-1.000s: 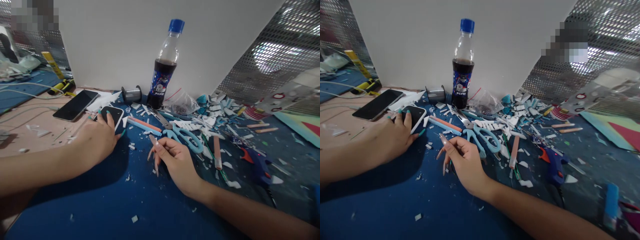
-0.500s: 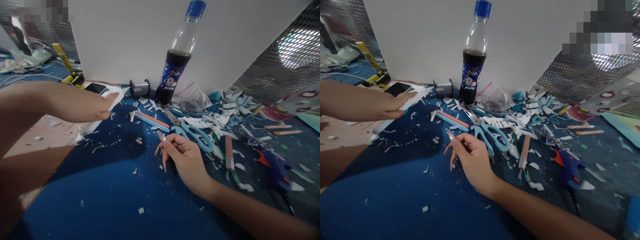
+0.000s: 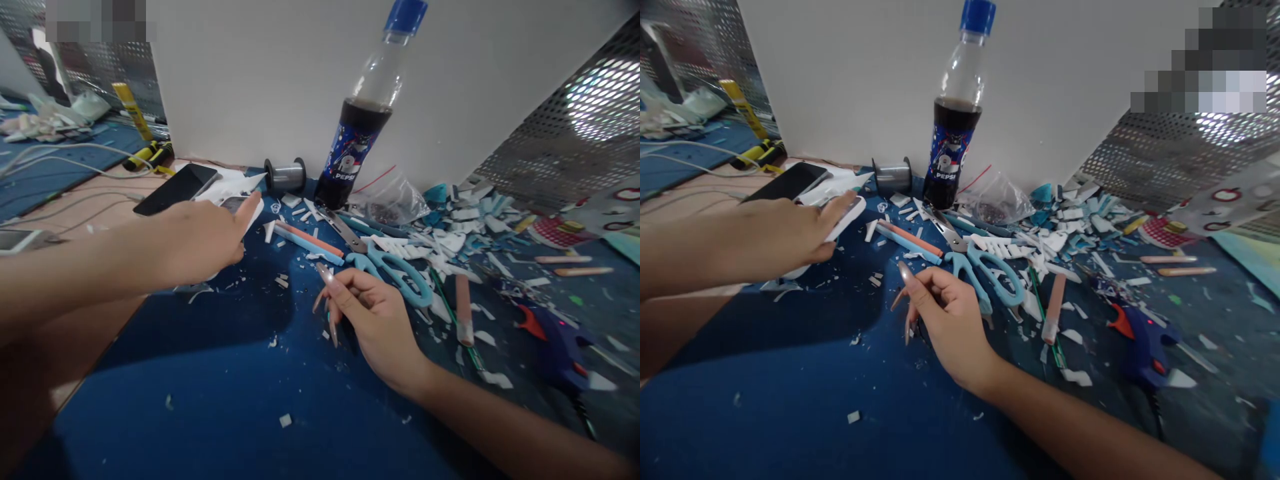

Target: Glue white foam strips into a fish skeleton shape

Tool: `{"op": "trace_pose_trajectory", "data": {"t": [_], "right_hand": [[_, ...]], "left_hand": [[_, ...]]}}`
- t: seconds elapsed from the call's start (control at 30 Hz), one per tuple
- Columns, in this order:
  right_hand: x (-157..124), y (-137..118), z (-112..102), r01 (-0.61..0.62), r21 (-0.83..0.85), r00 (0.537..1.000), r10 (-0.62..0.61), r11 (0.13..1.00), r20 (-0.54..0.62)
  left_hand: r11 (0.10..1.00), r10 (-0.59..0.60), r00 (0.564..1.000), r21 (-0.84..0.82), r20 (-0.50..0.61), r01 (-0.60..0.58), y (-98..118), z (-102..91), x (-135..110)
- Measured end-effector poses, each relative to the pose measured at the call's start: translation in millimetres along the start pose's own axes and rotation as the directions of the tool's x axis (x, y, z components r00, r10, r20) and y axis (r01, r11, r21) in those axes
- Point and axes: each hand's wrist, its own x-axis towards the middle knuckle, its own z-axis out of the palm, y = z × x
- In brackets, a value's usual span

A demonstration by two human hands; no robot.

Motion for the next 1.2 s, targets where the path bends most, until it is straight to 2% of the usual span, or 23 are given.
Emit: {"op": "trace_pose_trajectory", "data": {"t": [0.03, 0.13, 0.23, 0.27, 0.33, 0.37, 0.43, 0.53, 0.67, 0.73, 0.83, 0.93, 1.03, 1.1, 1.2], "right_hand": [[0, -1, 0, -0.004, 0.009, 1.000, 0.004, 1.000, 0.007], [0, -2, 1, -0.003, 0.042, 1.000, 0.002, 0.999, 0.028], [0, -2, 1, 0.018, 0.037, 0.999, -0.019, 0.999, 0.027], [0, -2, 1, 0.024, 0.031, 0.999, -0.025, 0.999, 0.022], [-1, -2, 2, 0.026, 0.014, 0.999, -0.026, 1.000, 0.018], [-1, -2, 2, 0.029, 0.007, 0.999, -0.029, 1.000, 0.016], [-1, -4, 2, 0.039, 0.000, 0.999, -0.039, 0.999, 0.020], [-1, -5, 3, 0.038, 0.001, 0.999, -0.038, 0.999, 0.023], [-1, -6, 5, 0.021, -0.014, 1.000, -0.021, 1.000, 0.002], [-1, -5, 4, 0.014, 0.000, 1.000, -0.014, 1.000, 0.006], [-2, -5, 3, 0.001, 0.020, 1.000, -0.002, 1.000, 0.021], [-2, -5, 3, 0.005, 0.007, 1.000, -0.005, 1.000, 0.018], [-2, -6, 3, 0.016, 0.008, 1.000, -0.016, 1.000, 0.023], [-1, -7, 3, 0.015, 0.019, 1.000, -0.015, 1.000, 0.027], [-1, -7, 3, 0.015, 0.014, 1.000, -0.015, 1.000, 0.020]], "left_hand": [[0.998, -0.030, 0.997, 0.050, -0.071, 0.034, 7, 1.2, -1], [0.983, -0.099, 0.981, 0.138, -0.166, 0.122, 17, -3.0, -3], [0.984, -0.087, 0.965, 0.132, -0.249, 0.123, 20, -10.3, 5], [0.992, -0.049, 0.955, 0.097, -0.291, 0.081, 21, -10.2, 10], [0.989, 0.142, 0.894, 0.026, -0.426, -0.144, 23, -4.6, 24], [0.967, 0.229, 0.866, -0.002, -0.445, -0.256, 25, 0.2, 31], [0.936, 0.315, 0.851, -0.012, -0.420, -0.353, 28, 10.3, 42], [0.934, 0.326, 0.873, -0.018, -0.363, -0.357, 30, 18.1, 49], [0.922, 0.365, 0.816, 0.054, -0.448, -0.383, 29, 13.4, 43], [0.899, 0.418, 0.793, 0.076, -0.443, -0.431, 29, 9.8, 39], [0.879, 0.454, 0.800, 0.047, -0.392, -0.475, 28, 5.0, 34], [0.901, 0.382, 0.845, -0.051, -0.374, -0.430, 27, -1.5, 32], [0.943, 0.243, 0.872, -0.109, -0.426, -0.316, 22, -10.3, 32], [0.966, 0.125, 0.873, -0.144, -0.471, -0.216, 18, -16.3, 32], [0.971, -0.007, 0.840, -0.204, -0.543, -0.123, 15, -22.6, 30]]}}
